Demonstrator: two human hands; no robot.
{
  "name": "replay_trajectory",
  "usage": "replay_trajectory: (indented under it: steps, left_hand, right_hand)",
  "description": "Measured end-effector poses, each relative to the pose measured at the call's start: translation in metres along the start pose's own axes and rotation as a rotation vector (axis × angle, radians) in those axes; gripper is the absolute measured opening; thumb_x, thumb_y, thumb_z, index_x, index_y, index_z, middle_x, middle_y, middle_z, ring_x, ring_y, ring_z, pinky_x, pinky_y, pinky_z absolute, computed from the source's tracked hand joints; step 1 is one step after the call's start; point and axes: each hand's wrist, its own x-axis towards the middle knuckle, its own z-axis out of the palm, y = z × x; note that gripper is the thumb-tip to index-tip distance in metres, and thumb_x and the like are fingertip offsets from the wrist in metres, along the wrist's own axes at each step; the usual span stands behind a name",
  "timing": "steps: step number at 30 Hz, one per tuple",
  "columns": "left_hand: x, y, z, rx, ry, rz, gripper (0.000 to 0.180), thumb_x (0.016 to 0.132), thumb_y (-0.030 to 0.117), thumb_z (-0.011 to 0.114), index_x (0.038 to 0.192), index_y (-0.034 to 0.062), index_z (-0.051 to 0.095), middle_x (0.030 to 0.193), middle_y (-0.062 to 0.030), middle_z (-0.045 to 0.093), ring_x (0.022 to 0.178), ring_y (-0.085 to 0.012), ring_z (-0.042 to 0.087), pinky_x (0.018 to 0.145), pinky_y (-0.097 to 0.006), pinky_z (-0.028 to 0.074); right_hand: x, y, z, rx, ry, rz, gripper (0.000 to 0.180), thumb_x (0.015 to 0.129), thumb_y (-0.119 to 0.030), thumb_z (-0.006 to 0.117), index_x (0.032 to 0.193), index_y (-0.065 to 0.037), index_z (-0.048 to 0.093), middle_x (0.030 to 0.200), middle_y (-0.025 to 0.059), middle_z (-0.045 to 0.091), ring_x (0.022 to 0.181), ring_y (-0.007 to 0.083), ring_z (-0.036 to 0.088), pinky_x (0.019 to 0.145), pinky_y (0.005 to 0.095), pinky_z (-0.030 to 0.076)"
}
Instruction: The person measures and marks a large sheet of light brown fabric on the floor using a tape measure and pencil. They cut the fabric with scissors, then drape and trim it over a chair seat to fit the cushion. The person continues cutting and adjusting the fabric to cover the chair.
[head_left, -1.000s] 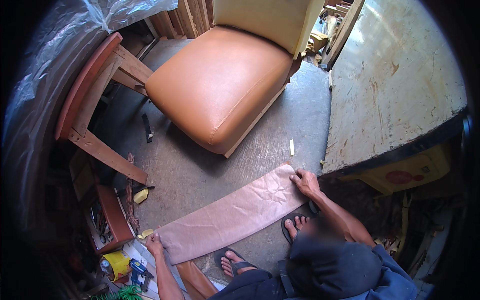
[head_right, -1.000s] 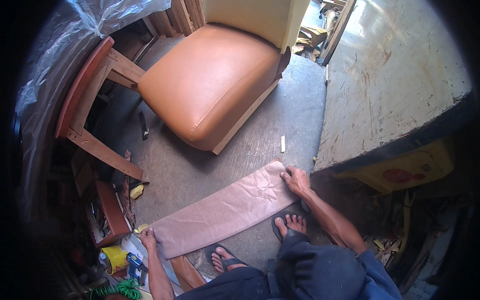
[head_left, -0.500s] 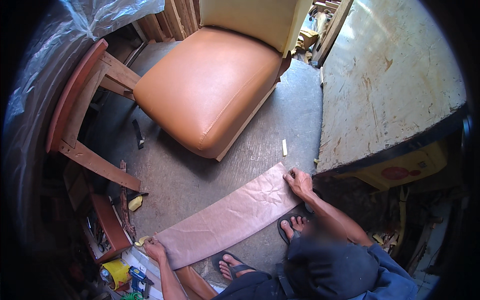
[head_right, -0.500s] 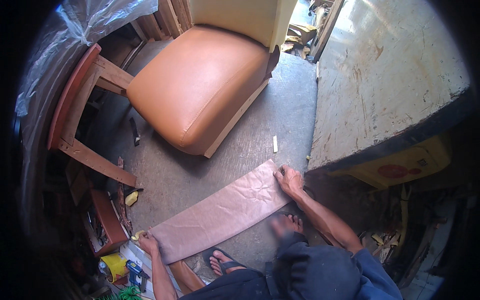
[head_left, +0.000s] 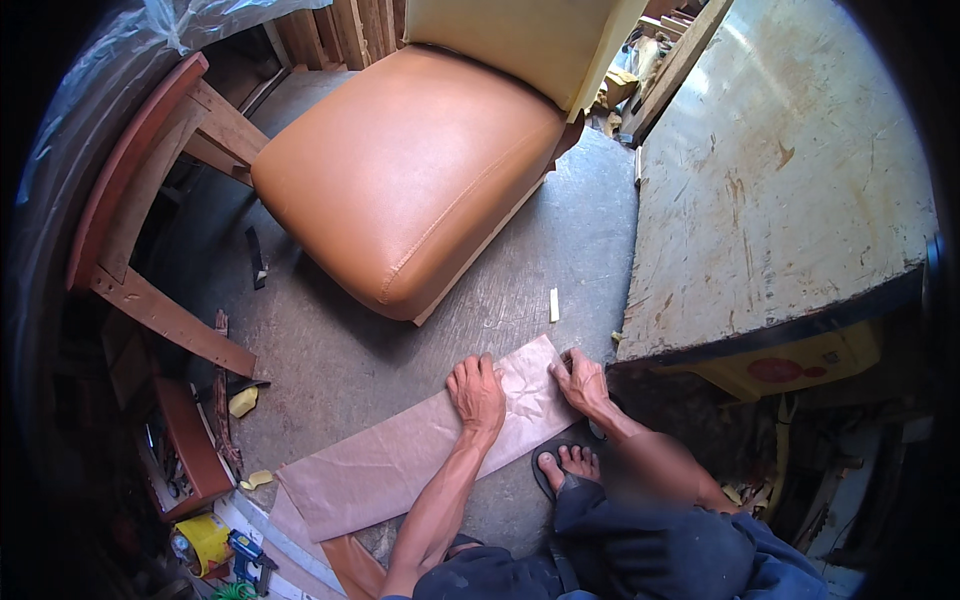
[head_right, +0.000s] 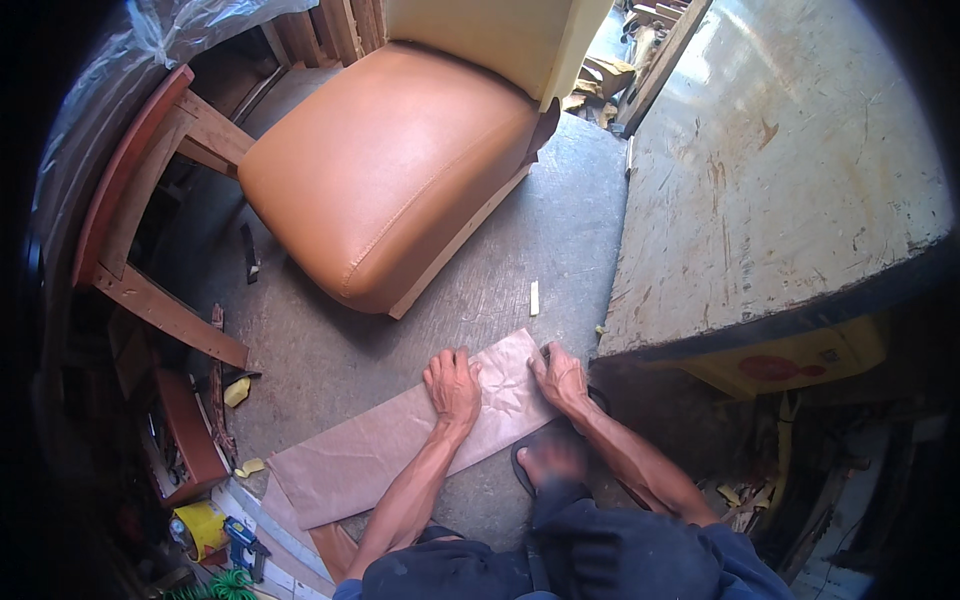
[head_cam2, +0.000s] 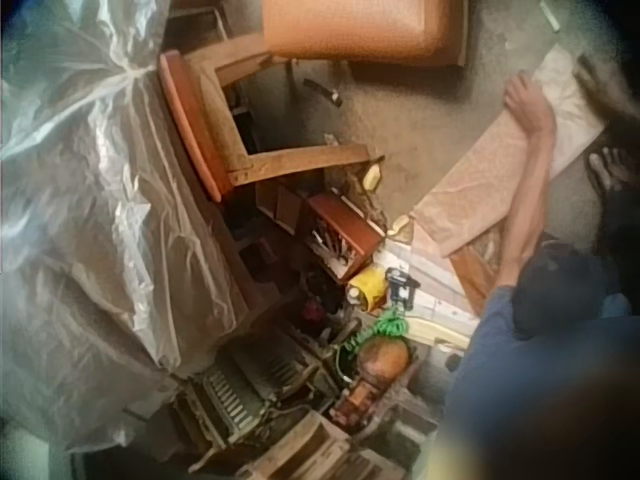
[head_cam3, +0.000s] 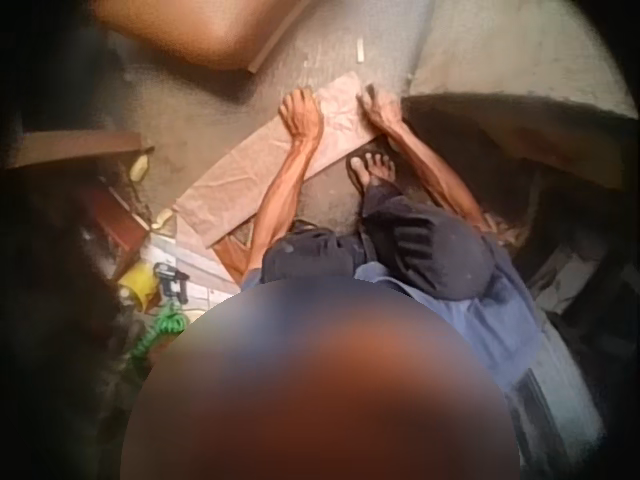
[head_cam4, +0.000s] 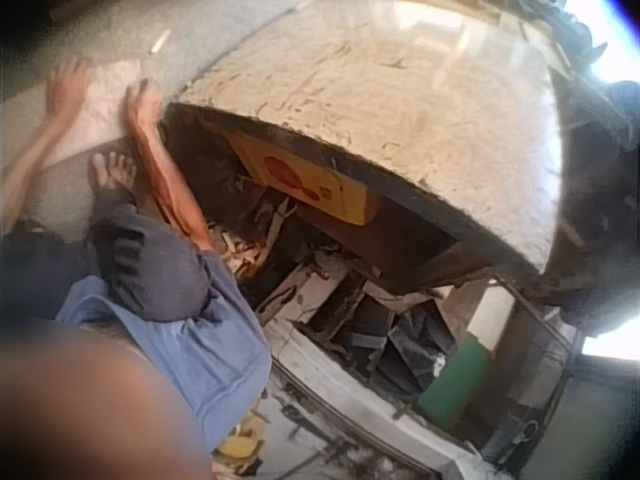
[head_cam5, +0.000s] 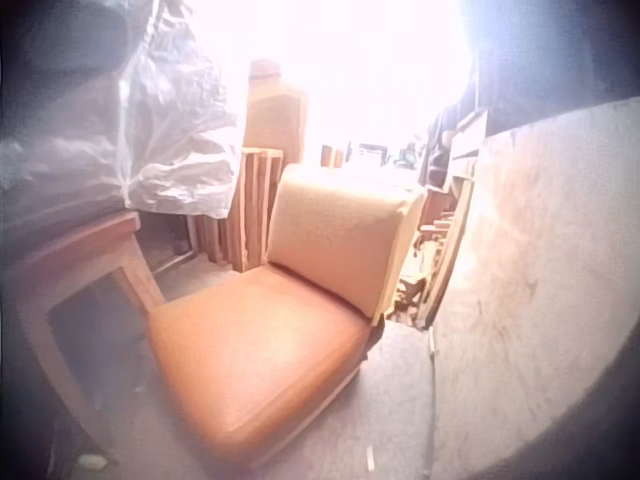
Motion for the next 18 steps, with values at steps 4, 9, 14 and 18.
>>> replay_trajectory:
  steps: [4,9,14,18]
  left_hand:
    - [0.003,0.002,0.004,0.028,-0.085,-0.119,0.029,0.084,0.018,0.076,0.108,0.0064,0.065,0.106,-0.0133,0.06,0.107,-0.0315,0.054,0.093,-0.047,0.039]
    - [0.01,0.002,0.011,0.052,-0.131,-0.17,0.019,0.084,0.013,0.074,0.099,0.0038,0.068,0.105,-0.0155,0.06,0.107,-0.0326,0.054,0.093,-0.047,0.039]
    - [0.016,-0.007,0.005,-0.101,-0.216,-0.128,0.021,0.083,0.015,0.077,0.1,0.0063,0.07,0.1,-0.0127,0.065,0.103,-0.0336,0.059,0.092,-0.047,0.041]
    - [0.021,-0.012,-0.003,-0.16,-0.255,-0.13,0.015,0.084,0.013,0.075,0.096,0.0065,0.071,0.099,-0.0128,0.072,0.102,-0.0336,0.064,0.091,-0.047,0.045]
  right_hand:
    - [-0.036,0.03,-0.032,-0.037,0.124,-0.228,0.044,0.086,-0.019,0.072,0.121,0.003,0.057,0.114,0.0272,0.062,0.107,0.0446,0.061,0.092,0.0489,0.05]
    - [-0.083,0.07,-0.053,-0.175,-0.089,-0.014,0.055,0.085,-0.02,0.077,0.13,0.0,0.051,0.122,0.0293,0.054,0.115,0.048,0.055,0.095,0.0519,0.047]
    - [-0.095,0.077,-0.044,-0.213,-0.045,-0.012,0.065,0.081,-0.018,0.08,0.134,0.0,0.047,0.128,0.0315,0.052,0.119,0.0487,0.054,0.099,0.0512,0.046]
    - [-0.086,0.059,-0.049,-0.15,-0.171,0.008,0.064,0.079,-0.015,0.079,0.131,0.002,0.046,0.119,0.0317,0.059,0.112,0.0487,0.059,0.095,0.0518,0.049]
